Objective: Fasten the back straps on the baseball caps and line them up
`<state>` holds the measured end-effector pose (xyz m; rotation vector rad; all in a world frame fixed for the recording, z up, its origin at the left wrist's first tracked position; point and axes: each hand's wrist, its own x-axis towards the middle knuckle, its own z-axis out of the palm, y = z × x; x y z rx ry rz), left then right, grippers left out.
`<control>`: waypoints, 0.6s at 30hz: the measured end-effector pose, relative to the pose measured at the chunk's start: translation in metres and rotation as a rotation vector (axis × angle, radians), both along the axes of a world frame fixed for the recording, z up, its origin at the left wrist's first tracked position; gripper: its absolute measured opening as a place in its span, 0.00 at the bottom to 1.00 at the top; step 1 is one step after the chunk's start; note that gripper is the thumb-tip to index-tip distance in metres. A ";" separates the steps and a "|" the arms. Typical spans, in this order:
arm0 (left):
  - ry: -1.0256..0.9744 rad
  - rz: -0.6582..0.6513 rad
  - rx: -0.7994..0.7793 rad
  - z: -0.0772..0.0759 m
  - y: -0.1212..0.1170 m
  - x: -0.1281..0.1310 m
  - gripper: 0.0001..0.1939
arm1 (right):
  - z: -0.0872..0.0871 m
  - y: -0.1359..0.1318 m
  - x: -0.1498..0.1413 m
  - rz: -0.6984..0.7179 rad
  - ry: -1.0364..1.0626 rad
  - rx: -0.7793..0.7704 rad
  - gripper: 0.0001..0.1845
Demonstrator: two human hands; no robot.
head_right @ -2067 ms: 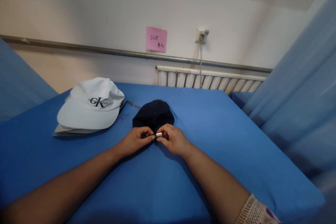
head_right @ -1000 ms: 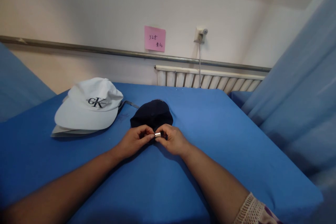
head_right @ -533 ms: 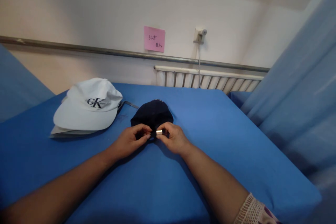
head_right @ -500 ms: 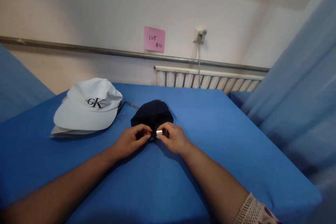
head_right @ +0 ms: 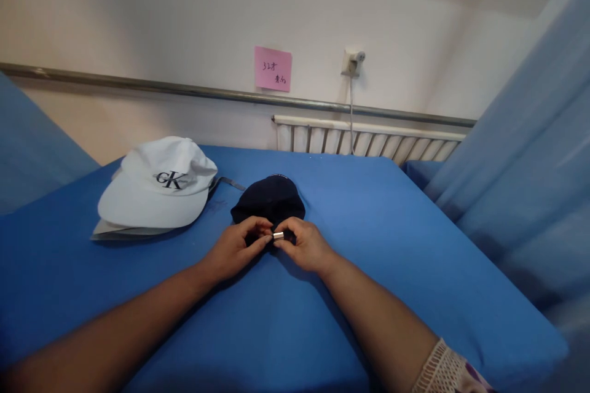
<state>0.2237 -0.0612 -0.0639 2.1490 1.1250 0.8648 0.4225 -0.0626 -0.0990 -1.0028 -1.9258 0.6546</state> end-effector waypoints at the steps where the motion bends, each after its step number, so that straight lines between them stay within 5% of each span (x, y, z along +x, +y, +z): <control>1: 0.011 0.010 0.024 0.002 0.001 -0.002 0.11 | 0.000 0.001 0.001 -0.007 0.007 0.005 0.05; 9: 0.213 -0.080 0.259 0.015 0.008 -0.021 0.09 | 0.003 0.002 0.006 -0.057 0.036 0.029 0.06; 18: 0.256 -0.104 0.230 0.004 0.007 -0.012 0.05 | 0.002 0.001 0.001 -0.011 0.010 -0.050 0.08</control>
